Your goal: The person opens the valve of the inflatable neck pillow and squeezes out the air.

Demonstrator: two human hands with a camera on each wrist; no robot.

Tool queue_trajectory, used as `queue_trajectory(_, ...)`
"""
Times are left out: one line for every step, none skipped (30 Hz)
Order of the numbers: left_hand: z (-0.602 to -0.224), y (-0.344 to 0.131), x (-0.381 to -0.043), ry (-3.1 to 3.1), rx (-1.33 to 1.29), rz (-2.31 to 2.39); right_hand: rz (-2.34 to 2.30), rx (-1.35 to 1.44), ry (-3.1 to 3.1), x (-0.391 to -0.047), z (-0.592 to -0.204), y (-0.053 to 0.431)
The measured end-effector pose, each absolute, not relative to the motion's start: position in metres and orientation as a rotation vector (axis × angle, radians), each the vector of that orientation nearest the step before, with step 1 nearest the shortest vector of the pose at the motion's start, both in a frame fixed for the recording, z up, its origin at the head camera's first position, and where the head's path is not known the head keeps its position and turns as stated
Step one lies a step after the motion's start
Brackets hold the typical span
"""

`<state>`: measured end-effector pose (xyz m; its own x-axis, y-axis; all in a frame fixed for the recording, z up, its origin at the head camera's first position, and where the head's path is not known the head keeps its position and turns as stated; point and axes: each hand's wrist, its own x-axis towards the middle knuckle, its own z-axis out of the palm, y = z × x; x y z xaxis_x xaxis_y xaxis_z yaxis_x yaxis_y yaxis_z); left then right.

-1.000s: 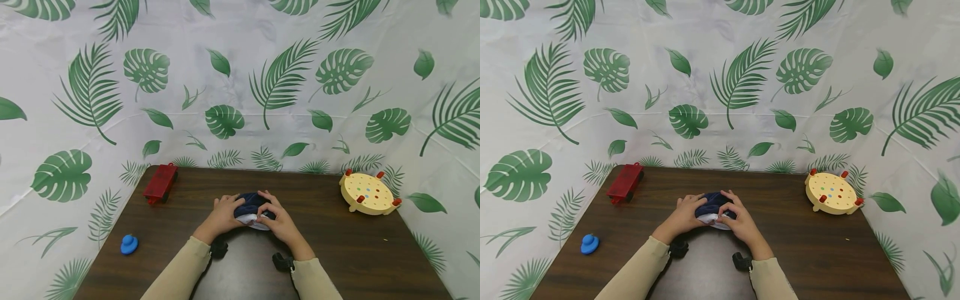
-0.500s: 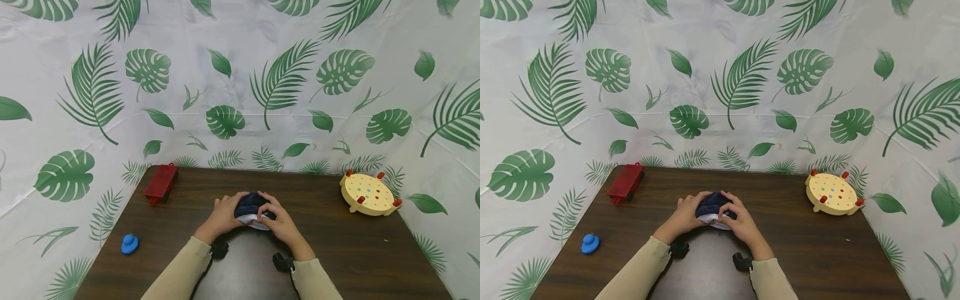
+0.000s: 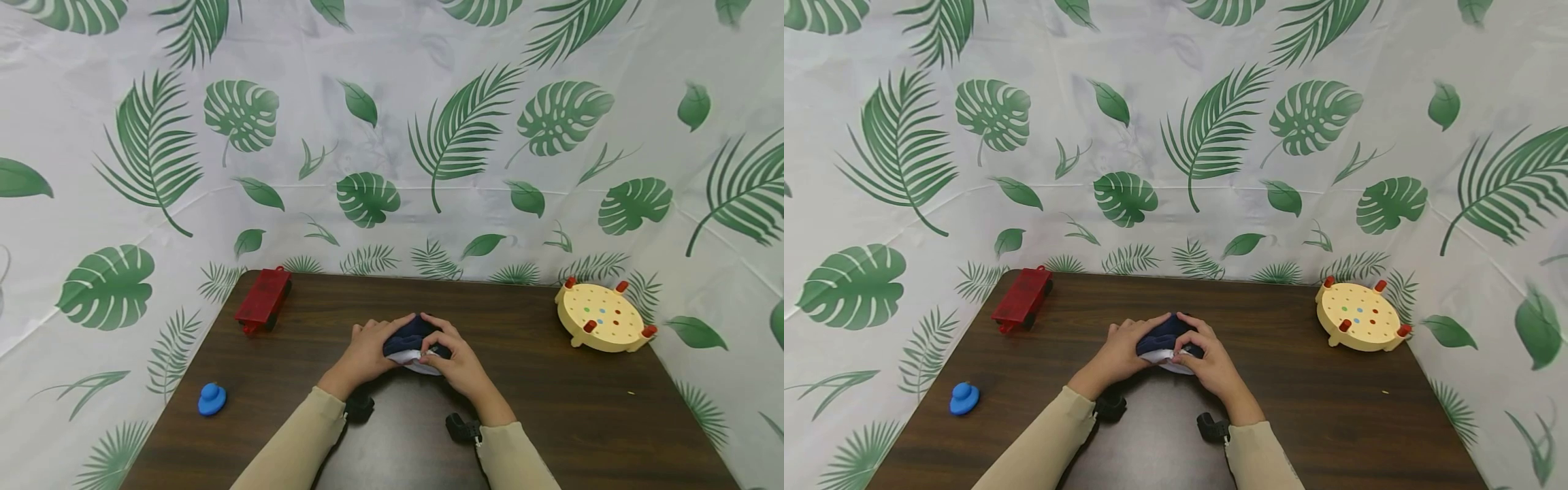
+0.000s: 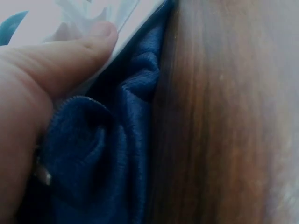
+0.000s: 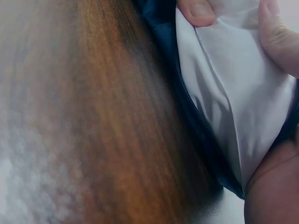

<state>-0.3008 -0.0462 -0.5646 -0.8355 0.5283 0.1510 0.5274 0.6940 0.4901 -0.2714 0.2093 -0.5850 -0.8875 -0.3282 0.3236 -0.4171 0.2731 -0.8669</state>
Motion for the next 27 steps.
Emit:
queue_trajectory(-0.5647, -0.046, -0.3005, 2.89, 0.903, 0.837, 1.704, 0.716, -2.438, -0.2714, -0.585, 0.2093)
queue_trajectory(-0.5648, -0.0458, -0.3004, 2.889, 0.907, 0.846, 1.703, 0.715, -2.435, -0.2717, -0.5851, 0.2094)
queue_trajectory(-0.5648, -0.0456, -0.3001, 2.889, 0.911, 0.852, 1.703, 0.724, -2.424, -0.2718, -0.5853, 0.2094)
queue_trajectory(-0.5651, -0.0454, -0.3, 2.889, 0.915, 0.858, 1.704, 0.734, -2.413, -0.2718, -0.5855, 0.2094)
queue_trajectory(-0.5653, -0.0454, -0.2997, 2.889, 0.918, 0.865, 1.706, 0.739, -2.404, -0.2718, -0.5855, 0.2092)
queue_trajectory(-0.5656, -0.0453, -0.2995, 2.89, 0.922, 0.867, 1.712, 0.736, -2.401, -0.2717, -0.5853, 0.2091)
queue_trajectory(-0.5661, -0.0453, -0.2995, 2.892, 0.925, 0.87, 1.713, 0.74, -2.394, -0.2715, -0.5854, 0.2089)
queue_trajectory(-0.5665, -0.0452, -0.2996, 2.894, 0.928, 0.875, 1.712, 0.747, -2.386, -0.2717, -0.5858, 0.2089)
queue_trajectory(-0.5669, -0.0454, -0.2996, 2.895, 0.93, 0.879, 1.712, 0.751, -2.38, -0.2718, -0.5862, 0.2088)
queue_trajectory(-0.5675, -0.0454, -0.2998, 2.897, 0.933, 0.877, 1.713, 0.747, -2.38, -0.2715, -0.5859, 0.2086)
queue_trajectory(-0.5679, -0.0455, -0.3001, 2.898, 0.936, 0.88, 1.711, 0.74, -2.383, -0.2713, -0.5858, 0.2084)
queue_trajectory(-0.5684, -0.0457, -0.3004, 2.898, 0.938, 0.881, 1.707, 0.735, -2.384, -0.2711, -0.5858, 0.2083)
queue_trajectory(-0.5686, -0.0457, -0.3008, 2.897, 0.941, 0.886, 1.704, 0.73, -2.386, -0.271, -0.5857, 0.2083)
queue_trajectory(-0.5688, -0.0458, -0.3011, 2.893, 0.945, 0.895, 1.699, 0.726, -2.386, -0.2709, -0.5858, 0.2082)
queue_trajectory(-0.5689, -0.0459, -0.3013, 2.89, 0.948, 0.9, 1.698, 0.719, -2.389, -0.2704, -0.5855, 0.2081)
queue_trajectory(-0.569, -0.046, -0.3015, 2.884, 0.95, 0.909, 1.698, 0.712, -2.391, -0.27, -0.5852, 0.2079)
queue_trajectory(-0.5688, -0.0461, -0.3015, 2.876, 0.952, 0.926, 1.694, 0.705, -2.393, -0.2699, -0.5853, 0.2079)
queue_trajectory(-0.5686, -0.0461, -0.3015, 2.87, 0.954, 0.936, 1.693, 0.702, -2.39, -0.2698, -0.5853, 0.2079)
queue_trajectory(-0.5684, -0.0461, -0.3015, 2.865, 0.956, 0.944, 1.689, 0.704, -2.385, -0.2696, -0.5851, 0.2077)
queue_trajectory(-0.5681, -0.046, -0.3014, 2.859, 0.956, 0.954, 1.683, 0.708, -2.379, -0.2694, -0.5851, 0.2076)
queue_trajectory(-0.5676, -0.0459, -0.3014, 2.855, 0.954, 0.959, 1.679, 0.709, -2.375, -0.2693, -0.5848, 0.2076)
queue_trajectory(-0.5671, -0.0457, -0.3014, 2.851, 0.954, 0.971, 1.676, 0.711, -2.37, -0.2692, -0.5843, 0.2074)
queue_trajectory(-0.5664, -0.0455, -0.3012, 2.849, 0.954, 0.982, 1.671, 0.714, -2.365, -0.2692, -0.5839, 0.2074)
queue_trajectory(-0.5658, -0.0453, -0.3012, 2.848, 0.954, 0.984, 1.666, 0.721, -2.358, -0.2692, -0.5835, 0.2073)
queue_trajectory(-0.5649, -0.0451, -0.301, 2.845, 0.953, 0.992, 1.661, 0.724, -2.355, -0.2692, -0.5831, 0.2072)
queue_trajectory(-0.5642, -0.045, -0.3005, 2.84, 0.951, 1.004, 1.66, 0.726, -2.353, -0.2692, -0.5831, 0.2074)
queue_trajectory(-0.5636, -0.0449, -0.3002, 2.836, 0.951, 1.015, 1.663, 0.727, -2.35, -0.2693, -0.5831, 0.2073)
